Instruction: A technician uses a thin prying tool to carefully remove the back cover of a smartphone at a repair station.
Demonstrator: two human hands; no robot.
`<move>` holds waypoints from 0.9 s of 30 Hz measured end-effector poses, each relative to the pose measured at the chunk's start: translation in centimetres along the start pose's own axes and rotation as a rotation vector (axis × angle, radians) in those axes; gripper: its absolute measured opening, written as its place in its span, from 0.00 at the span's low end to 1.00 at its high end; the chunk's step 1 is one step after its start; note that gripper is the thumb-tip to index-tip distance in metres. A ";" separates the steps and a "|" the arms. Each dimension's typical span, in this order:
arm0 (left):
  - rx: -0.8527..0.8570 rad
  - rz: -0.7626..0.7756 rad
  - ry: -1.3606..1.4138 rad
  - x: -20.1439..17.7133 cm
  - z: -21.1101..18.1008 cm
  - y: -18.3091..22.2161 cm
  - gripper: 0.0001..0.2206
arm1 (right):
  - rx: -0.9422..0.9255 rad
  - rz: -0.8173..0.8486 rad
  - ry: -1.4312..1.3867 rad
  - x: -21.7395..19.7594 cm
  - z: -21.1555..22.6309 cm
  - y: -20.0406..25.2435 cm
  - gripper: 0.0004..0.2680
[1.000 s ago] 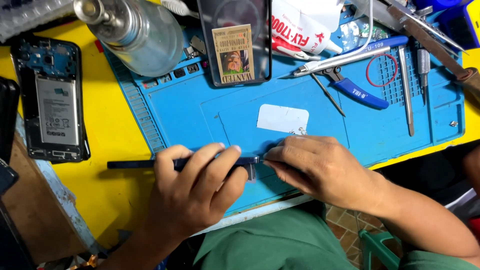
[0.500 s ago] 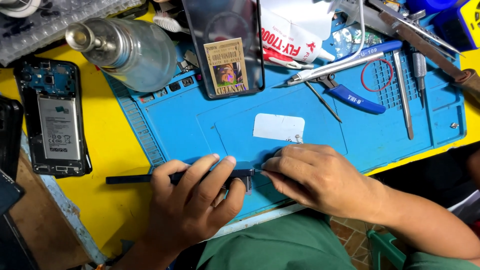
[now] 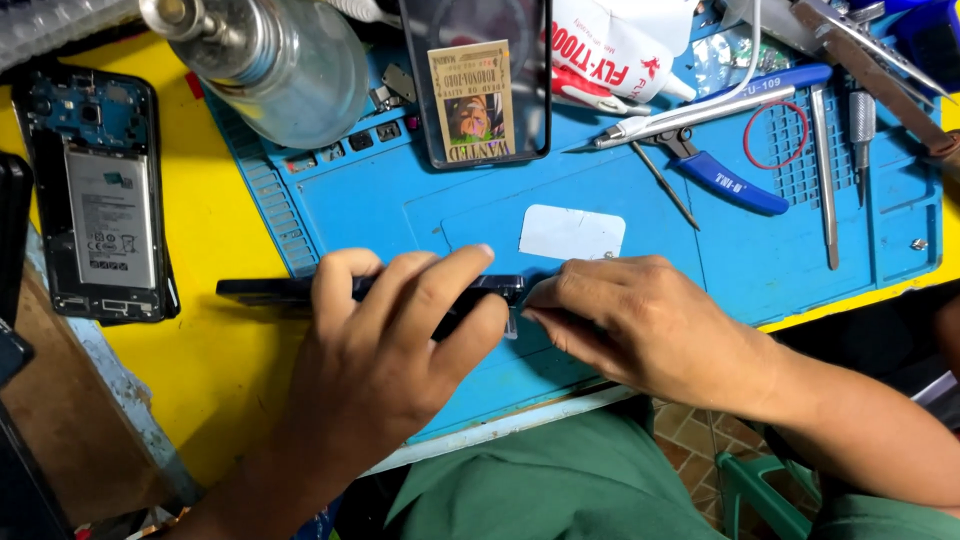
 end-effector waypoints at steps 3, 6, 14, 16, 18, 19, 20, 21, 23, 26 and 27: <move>0.005 -0.009 0.021 -0.2 0.3 -0.4 0.07 | 0.038 0.028 0.003 0.1 -0.1 -0.1 0.04; 0.006 -0.007 0.022 -0.1 0.4 -0.4 0.07 | 0.059 0.032 -0.016 0.0 0.0 -0.4 0.04; 0.003 -0.004 0.027 -0.2 0.3 -0.2 0.07 | 0.074 0.030 0.000 0.1 0.1 -0.1 0.04; 0.010 -0.010 0.028 -0.1 0.2 0.0 0.07 | 0.075 0.023 0.005 0.2 0.1 0.1 0.04; 0.020 -0.025 0.003 -0.2 0.2 0.1 0.05 | 0.081 0.041 0.000 0.1 0.0 0.1 0.03; 0.020 -0.024 0.002 -0.1 0.1 0.1 0.05 | 0.079 0.041 -0.001 0.2 -0.1 0.2 0.03; 0.021 -0.037 -0.001 -0.1 0.1 0.2 0.05 | 0.069 0.037 0.005 0.3 -0.1 0.2 0.03; 0.025 -0.052 -0.002 -0.1 0.0 0.1 0.06 | 0.060 0.030 0.013 0.4 -0.1 0.3 0.03; 0.034 -0.061 0.017 0.0 0.0 0.4 0.05 | 0.053 0.038 0.019 0.5 -0.3 0.5 0.04; 0.054 -0.075 0.030 0.1 0.0 0.8 0.04 | 0.038 0.041 0.037 0.7 -0.4 0.9 0.04; 0.069 -0.082 0.024 0.1 0.1 0.9 0.03 | 0.032 0.034 0.051 0.7 -0.4 1.1 0.04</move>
Point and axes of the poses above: each hand's wrist, its own y-axis away from the middle knuckle, its own x-axis out of the palm, z = x × y, the point moved 2 cm from there along -y, towards the middle knuckle, and after that the axes turned 1 degree about -z, right-handed, at the moved point
